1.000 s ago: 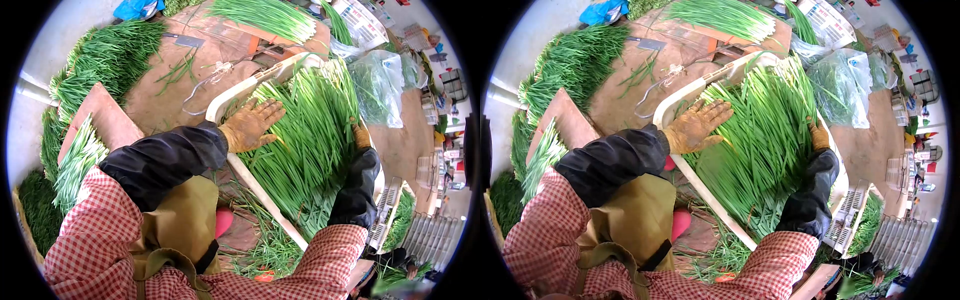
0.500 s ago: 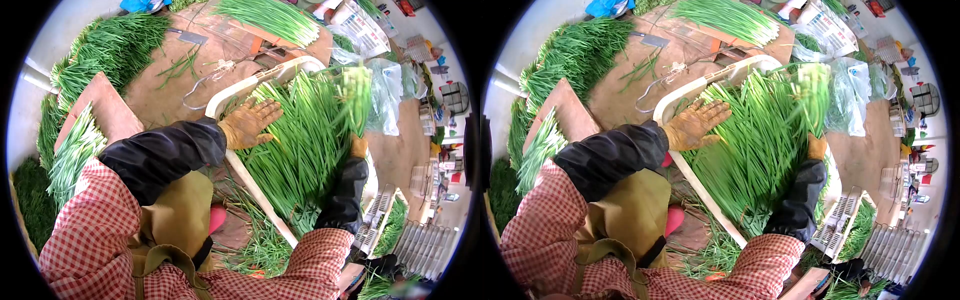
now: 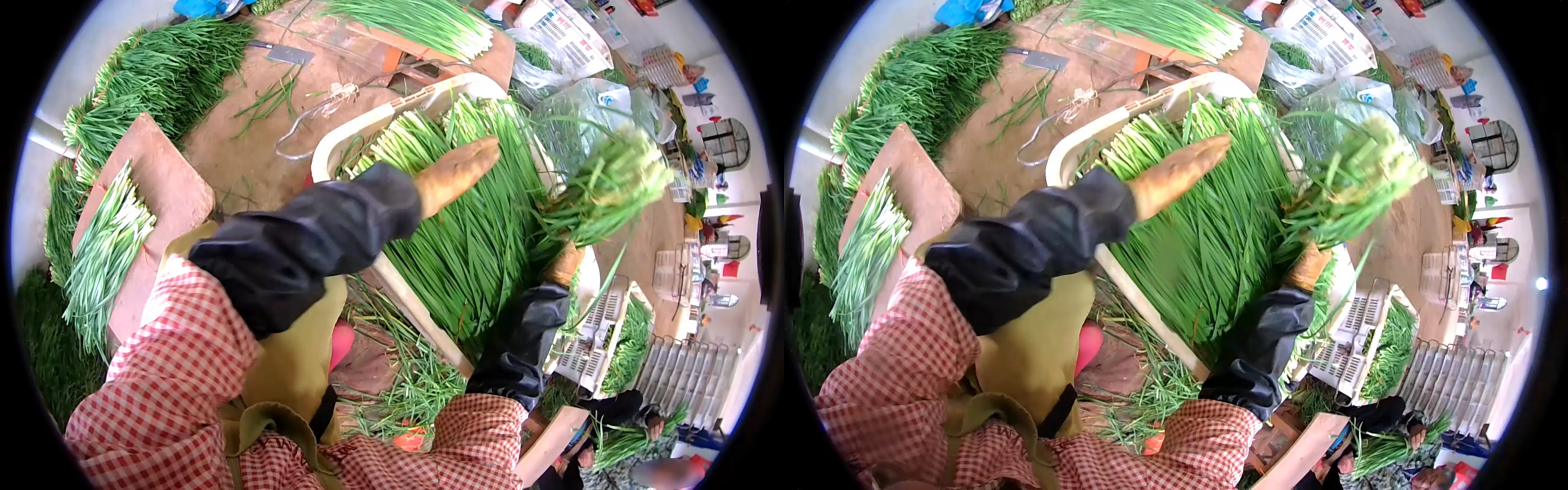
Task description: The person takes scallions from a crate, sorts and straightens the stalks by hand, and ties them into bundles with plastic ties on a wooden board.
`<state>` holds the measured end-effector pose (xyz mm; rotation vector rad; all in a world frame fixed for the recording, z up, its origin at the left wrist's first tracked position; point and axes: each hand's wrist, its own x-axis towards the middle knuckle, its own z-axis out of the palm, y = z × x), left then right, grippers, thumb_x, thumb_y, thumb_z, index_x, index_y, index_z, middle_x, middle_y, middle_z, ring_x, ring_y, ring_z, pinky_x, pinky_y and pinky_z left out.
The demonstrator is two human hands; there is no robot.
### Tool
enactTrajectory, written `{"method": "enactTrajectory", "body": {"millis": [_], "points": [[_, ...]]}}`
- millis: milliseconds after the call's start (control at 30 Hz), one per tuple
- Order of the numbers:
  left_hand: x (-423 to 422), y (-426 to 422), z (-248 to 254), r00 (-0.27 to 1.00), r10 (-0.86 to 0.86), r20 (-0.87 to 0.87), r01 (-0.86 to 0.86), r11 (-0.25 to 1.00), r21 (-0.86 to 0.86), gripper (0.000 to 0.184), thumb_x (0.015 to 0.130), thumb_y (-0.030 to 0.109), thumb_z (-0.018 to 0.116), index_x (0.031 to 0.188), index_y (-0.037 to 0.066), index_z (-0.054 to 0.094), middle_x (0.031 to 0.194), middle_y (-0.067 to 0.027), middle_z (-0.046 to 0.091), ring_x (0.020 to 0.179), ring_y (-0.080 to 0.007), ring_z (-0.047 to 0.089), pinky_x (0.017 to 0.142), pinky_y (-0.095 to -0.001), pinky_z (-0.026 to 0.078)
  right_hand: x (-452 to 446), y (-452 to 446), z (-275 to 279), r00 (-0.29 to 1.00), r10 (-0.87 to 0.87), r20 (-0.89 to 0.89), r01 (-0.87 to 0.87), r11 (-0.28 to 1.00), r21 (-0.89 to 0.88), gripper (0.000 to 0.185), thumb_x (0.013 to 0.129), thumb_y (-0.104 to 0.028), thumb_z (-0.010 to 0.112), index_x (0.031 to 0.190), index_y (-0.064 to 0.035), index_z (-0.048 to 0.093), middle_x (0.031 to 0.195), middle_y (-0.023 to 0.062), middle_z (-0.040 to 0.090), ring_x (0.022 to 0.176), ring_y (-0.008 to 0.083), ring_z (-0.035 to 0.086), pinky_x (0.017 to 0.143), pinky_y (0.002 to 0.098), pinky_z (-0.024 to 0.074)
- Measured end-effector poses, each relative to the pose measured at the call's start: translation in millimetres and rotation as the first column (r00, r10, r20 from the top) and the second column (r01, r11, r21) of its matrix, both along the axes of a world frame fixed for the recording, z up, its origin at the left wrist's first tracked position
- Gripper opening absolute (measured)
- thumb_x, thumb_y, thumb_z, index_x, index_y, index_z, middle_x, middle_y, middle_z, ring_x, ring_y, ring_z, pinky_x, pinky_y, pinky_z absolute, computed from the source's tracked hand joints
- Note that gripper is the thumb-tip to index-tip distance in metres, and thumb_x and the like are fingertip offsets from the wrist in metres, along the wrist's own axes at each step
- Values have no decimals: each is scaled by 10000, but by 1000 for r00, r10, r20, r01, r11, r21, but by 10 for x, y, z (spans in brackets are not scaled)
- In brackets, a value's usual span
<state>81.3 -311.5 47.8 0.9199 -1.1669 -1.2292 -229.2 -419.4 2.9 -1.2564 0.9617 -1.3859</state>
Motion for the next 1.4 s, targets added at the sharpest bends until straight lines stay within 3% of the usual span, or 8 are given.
{"method": "enactTrajectory", "body": {"millis": [133, 267, 467, 633, 800, 1000, 1267, 1400], "points": [[-301, -138, 48, 866, -85, -493, 133, 989, 62, 733, 967, 531, 297, 1489, 89, 33, 1555, -114, 56, 1434, -209, 65, 1159, -317, 79, 567, 603, 924, 833, 64, -550, -105, 993, -44, 236, 844, -90, 631, 1058, 2, 589, 893, 52, 635, 752, 127, 576, 645, 263, 463], [-264, 216, 423, 461, 266, -847, -127, 964, 234, 582, 868, 576, 532, 1217, 111, 541, 1127, -71, 619, 972, -219, 616, 825, -429, 529, 1351, 1364, 1630, 655, 360, -664, -261, 933, 248, 226, 833, -153, 644, 989, 6, 610, 792, 45, 632, 701, 103, 565, 607, 253, 456], [91, 1263, 794, 610, 234, -757, -63, 967, 247, 855, 838, 759, 305, 1392, 113, 389, 1270, -113, 541, 1107, -241, 552, 935, -426, 458, 1567, 2115, 1792, 775, 412, -480, -250, 896, 366, 319, 785, -218, 668, 953, 44, 601, 761, 67, 625, 668, 125, 552, 607, 301, 463], [-212, 2112, 942, 782, 193, -592, -53, 968, 245, 643, 817, 446, 687, 1331, 134, 460, 1162, -57, 597, 1054, -187, 569, 891, -360, 467, 1678, 3113, 1648, 398, 23, -917, -30, 999, 12, 504, 797, -394, 644, 957, 78, 573, 835, 236, 650, 803, 399, 634, 759, 438, 472], [-199, 2379, 744, 643, -401, -653, 487, 872, -57, 578, 936, 431, 461, 1369, 54, 393, 1238, -213, 534, 1084, -323, 572, 856, -477, 510, 893, 4021, 2265, 731, 576, -366, -357, 780, 514, 618, 862, -553, 559, 1066, 29, 597, 997, 184, 660, 923, 267, 637, 821, 345, 459], [-674, 2557, 788, 285, -558, -780, 750, 637, -181, 630, 925, 490, 468, 1385, 68, 379, 1261, -227, 524, 1062, -359, 587, 901, -481, 497, -569, 4085, 1982, 969, 67, -239, 58, 875, 480, 844, 841, -718, 411, 1195, 36, 549, 1130, 207, 618, 1059, 282, 597, 947, 382, 428], [-1299, 3130, 1116, 936, -139, -324, 181, 978, 101, 589, 860, 384, 639, 1308, 50, 451, 1202, -109, 574, 1017, -195, 599, 859, -337, 515, 614, 5149, 1636, 997, 50, 52, -66, 915, 399, 471, 911, -397, 550, 1218, -41, 526, 1084, 36, 586, 976, 163, 550, 906, 307, 433], [-1526, 3657, 1005, 782, -169, -600, 401, 874, 276, 641, 876, 420, 598, 1353, 44, 393, 1315, -112, 488, 1251, -236, 448, 1072, -401, 360, 220, 5517, 1694, 929, 363, -77, -249, 764, 596, 432, 871, -300, 618, 1192, -17, 561, 1043, 53, 635, 872, 146, 598, 802, 279, 472]]}}
